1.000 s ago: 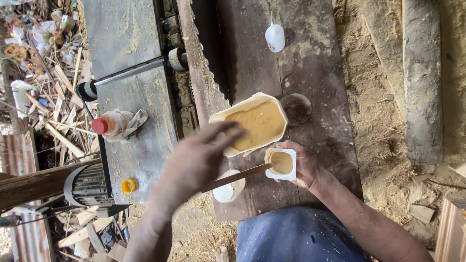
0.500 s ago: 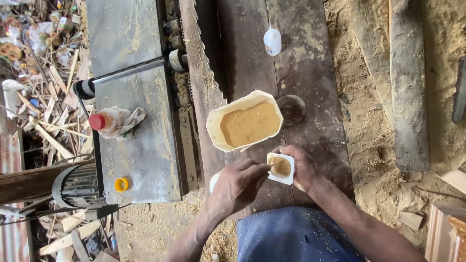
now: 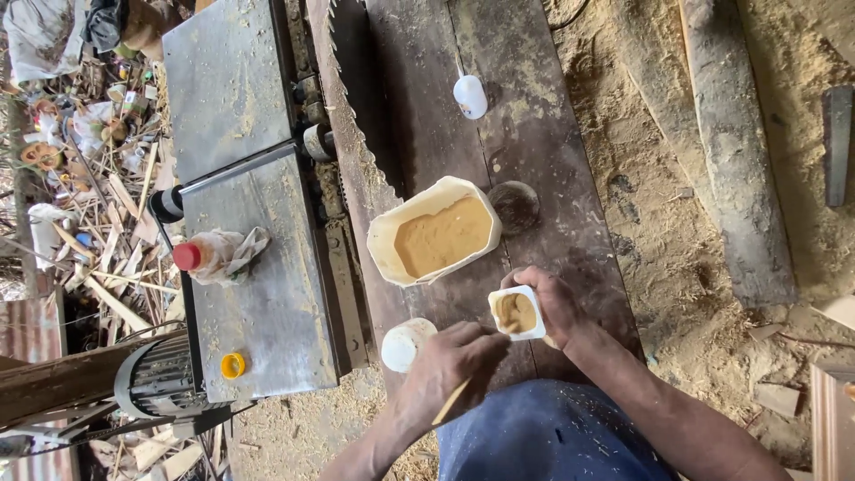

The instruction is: Mixing wood filler by pouring liquid hardener into a container of paste and stirring it with a wooden stick.

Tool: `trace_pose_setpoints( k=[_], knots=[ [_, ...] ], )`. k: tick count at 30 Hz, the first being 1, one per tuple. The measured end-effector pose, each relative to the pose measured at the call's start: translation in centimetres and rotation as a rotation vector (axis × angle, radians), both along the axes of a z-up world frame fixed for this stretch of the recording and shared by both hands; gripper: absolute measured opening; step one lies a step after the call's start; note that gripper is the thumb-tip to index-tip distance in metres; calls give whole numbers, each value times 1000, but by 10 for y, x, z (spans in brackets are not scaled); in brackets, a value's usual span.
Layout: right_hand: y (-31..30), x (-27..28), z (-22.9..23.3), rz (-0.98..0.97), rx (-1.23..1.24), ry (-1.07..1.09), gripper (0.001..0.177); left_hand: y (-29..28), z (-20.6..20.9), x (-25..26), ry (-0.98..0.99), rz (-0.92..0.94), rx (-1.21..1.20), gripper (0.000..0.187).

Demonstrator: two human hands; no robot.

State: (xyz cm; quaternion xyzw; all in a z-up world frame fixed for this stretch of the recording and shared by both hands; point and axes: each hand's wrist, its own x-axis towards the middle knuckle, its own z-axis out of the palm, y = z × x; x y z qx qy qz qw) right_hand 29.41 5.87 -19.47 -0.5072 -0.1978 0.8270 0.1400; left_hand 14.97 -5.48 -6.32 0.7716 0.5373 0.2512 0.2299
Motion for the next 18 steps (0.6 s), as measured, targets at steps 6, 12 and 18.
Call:
trace_pose_setpoints(
  k=[6,12,18],
  knots=[
    [-6,0,-6,-36,-63,122,21,17,-1,-5,-15,38,131,22],
    [3,3,-26,-93,4,55,18,12,11,10,-80,32,22,12],
    [-2,1,-12,-63,-4,112,22,27,6,0,-5,71,166,18]
  ],
)
